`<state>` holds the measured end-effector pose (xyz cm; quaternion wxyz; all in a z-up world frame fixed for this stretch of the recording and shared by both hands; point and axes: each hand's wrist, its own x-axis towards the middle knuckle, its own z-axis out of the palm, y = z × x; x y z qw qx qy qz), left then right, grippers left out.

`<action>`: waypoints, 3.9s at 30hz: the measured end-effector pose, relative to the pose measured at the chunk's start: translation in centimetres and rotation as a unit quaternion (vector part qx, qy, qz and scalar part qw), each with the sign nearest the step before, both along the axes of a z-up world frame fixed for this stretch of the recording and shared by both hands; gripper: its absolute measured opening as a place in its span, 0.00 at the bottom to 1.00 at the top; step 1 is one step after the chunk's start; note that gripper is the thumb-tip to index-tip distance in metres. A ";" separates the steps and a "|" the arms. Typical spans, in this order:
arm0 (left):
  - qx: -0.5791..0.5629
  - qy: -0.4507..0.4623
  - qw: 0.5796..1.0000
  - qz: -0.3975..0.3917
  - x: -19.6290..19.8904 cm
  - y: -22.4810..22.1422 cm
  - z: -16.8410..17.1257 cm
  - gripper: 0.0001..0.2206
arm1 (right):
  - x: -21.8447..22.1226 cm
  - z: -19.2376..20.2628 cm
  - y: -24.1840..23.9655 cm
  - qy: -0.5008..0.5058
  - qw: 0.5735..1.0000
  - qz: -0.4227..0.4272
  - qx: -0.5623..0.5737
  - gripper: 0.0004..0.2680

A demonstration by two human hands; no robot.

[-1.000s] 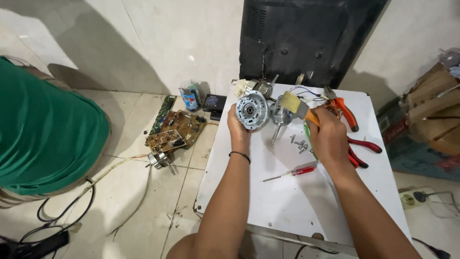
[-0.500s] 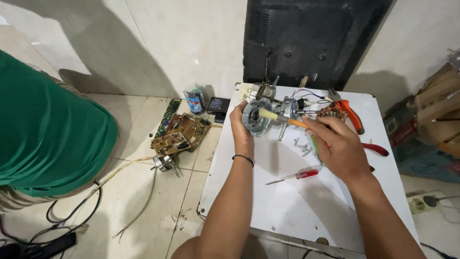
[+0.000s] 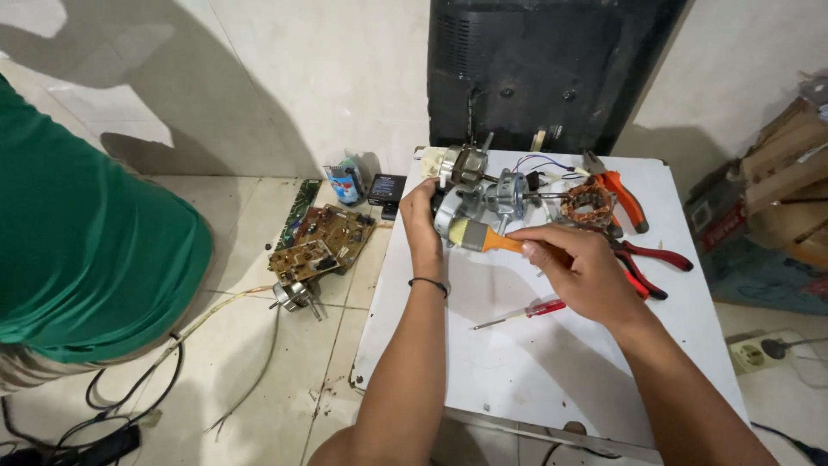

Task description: The person cleans a small motor assembly using a brush and a cotton swab. They brush the exterior surfaces and then use the swab to clean crevices and internal parts of the motor while holding it steady on a white work surface.

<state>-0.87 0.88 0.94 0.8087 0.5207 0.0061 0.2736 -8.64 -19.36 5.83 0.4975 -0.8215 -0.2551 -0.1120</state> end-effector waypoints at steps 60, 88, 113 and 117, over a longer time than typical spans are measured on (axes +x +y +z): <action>-0.152 0.082 0.983 -0.066 1.4 -1.0 -1.7 0.16 | 5.6 -4.6 -5.0 0.163 0.841 -0.064 0.513 0.04; -0.089 0.149 0.985 -0.016 2.1 -2.1 -2.1 0.10 | 3.6 -0.6 -1.6 0.058 0.939 -0.068 0.331 0.09; -0.054 0.156 0.985 -0.056 -2.1 -3.1 0.9 0.09 | 1.9 -0.9 0.0 -0.069 0.990 -0.037 0.117 0.05; 0.081 0.110 0.989 -0.064 -2.2 -2.2 1.0 0.12 | 0.4 -0.2 1.1 -0.193 0.975 -0.016 0.105 0.04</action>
